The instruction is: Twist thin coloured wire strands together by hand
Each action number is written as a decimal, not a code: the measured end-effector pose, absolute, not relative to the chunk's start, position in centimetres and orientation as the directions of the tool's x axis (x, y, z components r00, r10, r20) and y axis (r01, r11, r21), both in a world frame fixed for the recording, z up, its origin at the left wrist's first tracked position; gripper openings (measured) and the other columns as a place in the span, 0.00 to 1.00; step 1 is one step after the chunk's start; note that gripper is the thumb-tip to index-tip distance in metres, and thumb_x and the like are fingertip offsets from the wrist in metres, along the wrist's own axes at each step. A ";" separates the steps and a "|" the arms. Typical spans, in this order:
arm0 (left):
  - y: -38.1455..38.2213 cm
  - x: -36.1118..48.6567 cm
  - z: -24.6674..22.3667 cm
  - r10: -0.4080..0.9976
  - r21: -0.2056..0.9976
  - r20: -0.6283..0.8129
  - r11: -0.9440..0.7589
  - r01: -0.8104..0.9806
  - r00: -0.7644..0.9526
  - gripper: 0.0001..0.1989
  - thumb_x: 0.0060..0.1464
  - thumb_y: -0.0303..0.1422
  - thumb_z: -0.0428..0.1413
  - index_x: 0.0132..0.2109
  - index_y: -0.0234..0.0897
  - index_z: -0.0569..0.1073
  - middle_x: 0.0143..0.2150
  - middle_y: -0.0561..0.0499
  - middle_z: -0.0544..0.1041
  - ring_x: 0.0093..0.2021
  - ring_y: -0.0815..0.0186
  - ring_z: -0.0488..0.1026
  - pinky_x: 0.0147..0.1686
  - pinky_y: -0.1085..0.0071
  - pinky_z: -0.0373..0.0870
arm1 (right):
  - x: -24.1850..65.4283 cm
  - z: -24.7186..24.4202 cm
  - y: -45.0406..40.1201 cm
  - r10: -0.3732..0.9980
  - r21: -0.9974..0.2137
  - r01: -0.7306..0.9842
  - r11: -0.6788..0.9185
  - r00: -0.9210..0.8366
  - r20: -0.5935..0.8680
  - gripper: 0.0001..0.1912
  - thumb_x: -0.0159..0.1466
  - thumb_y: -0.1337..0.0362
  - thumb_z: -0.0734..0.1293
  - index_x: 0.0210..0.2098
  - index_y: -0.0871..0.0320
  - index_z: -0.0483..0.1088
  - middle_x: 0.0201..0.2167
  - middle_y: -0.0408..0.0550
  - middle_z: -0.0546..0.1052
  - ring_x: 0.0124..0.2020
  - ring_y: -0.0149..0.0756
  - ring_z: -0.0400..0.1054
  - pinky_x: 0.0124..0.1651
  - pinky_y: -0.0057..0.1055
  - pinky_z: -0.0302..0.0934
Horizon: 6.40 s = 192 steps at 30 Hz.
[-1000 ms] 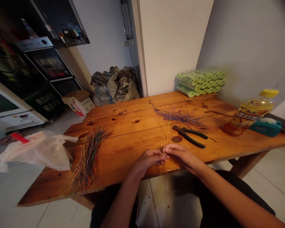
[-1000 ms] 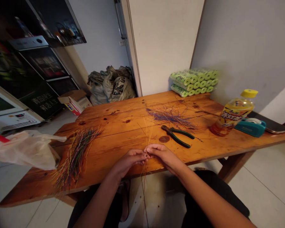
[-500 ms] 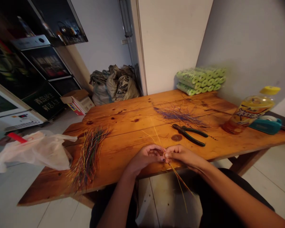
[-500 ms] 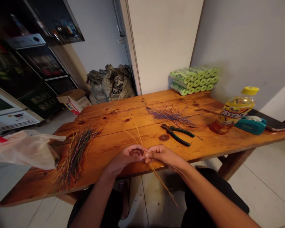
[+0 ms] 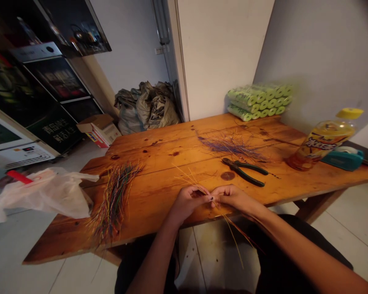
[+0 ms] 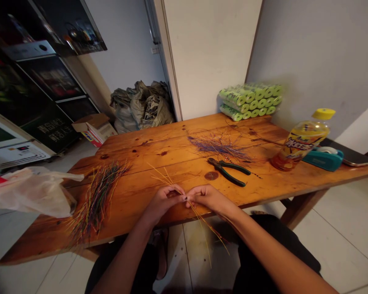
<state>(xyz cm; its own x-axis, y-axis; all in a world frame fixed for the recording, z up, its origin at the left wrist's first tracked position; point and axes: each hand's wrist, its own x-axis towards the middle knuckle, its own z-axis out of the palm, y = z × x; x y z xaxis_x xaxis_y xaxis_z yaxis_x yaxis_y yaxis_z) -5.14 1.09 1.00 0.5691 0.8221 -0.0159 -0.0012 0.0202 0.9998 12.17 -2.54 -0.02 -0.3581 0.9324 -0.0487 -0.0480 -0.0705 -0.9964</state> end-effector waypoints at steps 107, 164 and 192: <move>0.9 -5.2 0.6 0.741 0.567 0.589 -0.663 0.489 0.322 0.04 0.49 0.36 0.58 0.30 0.48 0.79 0.37 0.50 0.73 0.40 0.61 0.64 0.41 0.65 0.63 | 10.8 0.4 -3.2 0.990 -0.934 -0.352 -0.062 -0.140 -0.013 0.13 0.56 0.60 0.67 0.34 0.56 0.58 0.23 0.38 0.71 0.13 0.17 0.44 0.17 0.22 0.34; 1.2 -4.4 0.5 0.902 0.959 0.244 -0.278 0.048 0.357 0.02 0.44 0.28 0.58 0.26 0.36 0.74 0.29 0.50 0.76 0.34 0.66 0.73 0.40 0.69 0.67 | 11.1 1.1 -3.4 0.953 -0.895 -0.369 -0.251 -0.254 -0.163 0.10 0.53 0.63 0.70 0.29 0.60 0.66 0.22 0.39 0.67 0.17 0.18 0.48 0.17 0.19 0.36; 1.1 -4.6 0.3 0.900 0.995 -0.003 0.045 -0.087 0.436 0.06 0.43 0.34 0.60 0.27 0.35 0.75 0.28 0.51 0.76 0.32 0.67 0.72 0.38 0.70 0.67 | 11.5 0.4 -3.4 0.919 -0.856 -0.378 -0.353 -0.310 -0.242 0.12 0.55 0.62 0.69 0.22 0.63 0.66 0.16 0.37 0.58 0.17 0.18 0.46 0.18 0.18 0.40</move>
